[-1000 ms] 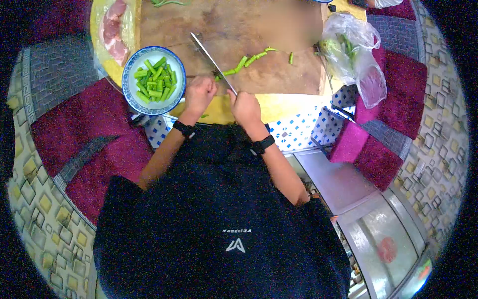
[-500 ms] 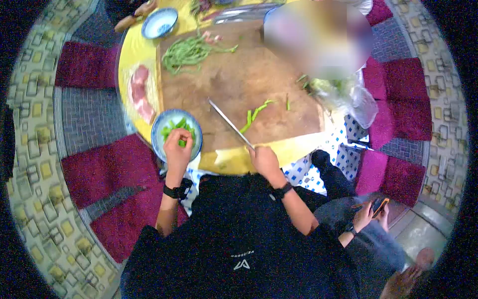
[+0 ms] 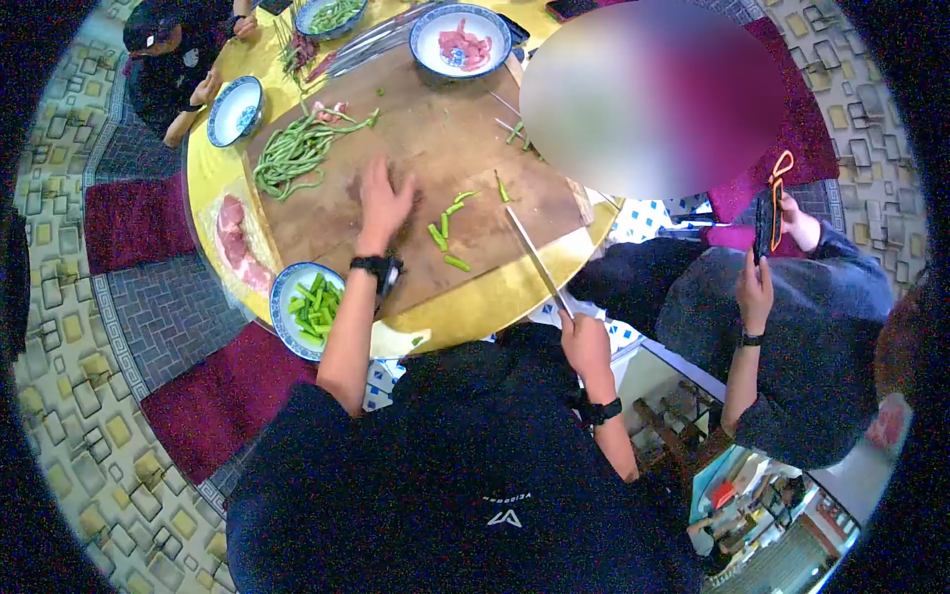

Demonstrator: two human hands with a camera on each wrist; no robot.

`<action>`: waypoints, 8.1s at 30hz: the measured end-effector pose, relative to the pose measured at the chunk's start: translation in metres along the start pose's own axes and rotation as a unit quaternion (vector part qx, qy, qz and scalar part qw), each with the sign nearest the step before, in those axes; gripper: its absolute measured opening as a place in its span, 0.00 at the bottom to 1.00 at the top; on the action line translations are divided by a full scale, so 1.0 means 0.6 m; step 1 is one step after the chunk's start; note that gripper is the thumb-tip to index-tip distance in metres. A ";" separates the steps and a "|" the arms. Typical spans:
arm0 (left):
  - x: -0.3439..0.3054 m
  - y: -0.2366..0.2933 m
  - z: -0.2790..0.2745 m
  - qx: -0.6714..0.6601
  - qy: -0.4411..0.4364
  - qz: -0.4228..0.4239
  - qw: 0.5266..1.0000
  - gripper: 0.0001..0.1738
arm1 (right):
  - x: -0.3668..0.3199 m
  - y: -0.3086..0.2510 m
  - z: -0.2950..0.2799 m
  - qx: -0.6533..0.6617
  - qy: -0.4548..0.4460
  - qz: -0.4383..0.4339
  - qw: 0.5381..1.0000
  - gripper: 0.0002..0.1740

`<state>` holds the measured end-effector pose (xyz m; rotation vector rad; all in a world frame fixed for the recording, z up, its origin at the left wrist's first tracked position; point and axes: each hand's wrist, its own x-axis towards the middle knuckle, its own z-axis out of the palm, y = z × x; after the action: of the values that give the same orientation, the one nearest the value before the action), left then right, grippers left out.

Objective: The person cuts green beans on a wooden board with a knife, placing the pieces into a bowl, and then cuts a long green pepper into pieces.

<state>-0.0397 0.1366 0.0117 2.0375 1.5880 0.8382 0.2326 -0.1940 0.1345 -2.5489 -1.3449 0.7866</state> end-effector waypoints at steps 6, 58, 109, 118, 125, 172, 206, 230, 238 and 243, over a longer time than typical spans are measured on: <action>-0.147 0.093 0.003 0.157 -0.261 0.191 0.933 0.66 | 0.011 0.064 -0.001 0.028 -0.023 0.060 0.998 0.27; -0.219 0.204 0.027 0.141 -0.151 0.016 0.978 0.22 | 0.248 0.060 0.078 0.038 0.058 -0.290 0.954 0.13; -0.269 0.124 0.068 0.286 -0.201 -0.159 0.923 0.68 | 0.398 -0.004 -0.209 0.104 0.240 -0.213 0.941 0.10; -0.271 0.125 0.069 0.274 -0.185 -0.153 0.931 0.68 | 0.684 0.005 -0.187 -0.038 0.039 -0.144 0.988 0.24; -0.279 0.110 0.080 0.274 -0.100 -0.120 0.949 0.67 | 0.822 0.233 -0.150 -0.195 -0.014 -0.275 0.941 0.22; -0.278 0.125 0.072 0.318 -0.149 -0.138 0.926 0.68 | 0.540 0.010 -0.229 -0.005 0.194 -0.265 0.945 0.25; -0.277 0.105 0.056 0.280 -0.134 -0.084 0.947 0.59 | 0.373 0.007 -0.264 0.040 0.140 -0.134 0.980 0.22; -0.221 0.213 -0.083 -0.056 -0.190 0.037 0.979 0.13 | 0.308 0.069 -0.284 0.358 0.092 0.018 0.929 0.16; -0.200 0.234 -0.107 -0.212 -0.194 0.014 0.958 0.11 | 0.145 -0.036 -0.291 0.502 0.096 -0.020 0.859 0.18; -0.167 0.264 -0.117 -0.384 -0.360 -0.068 0.848 0.20 | 0.107 -0.100 -0.227 0.539 0.049 -0.080 0.837 0.18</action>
<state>0.0085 -0.0032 0.1463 1.3670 0.7672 0.4415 0.2890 -0.0930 0.2480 -1.5227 -0.7006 0.9731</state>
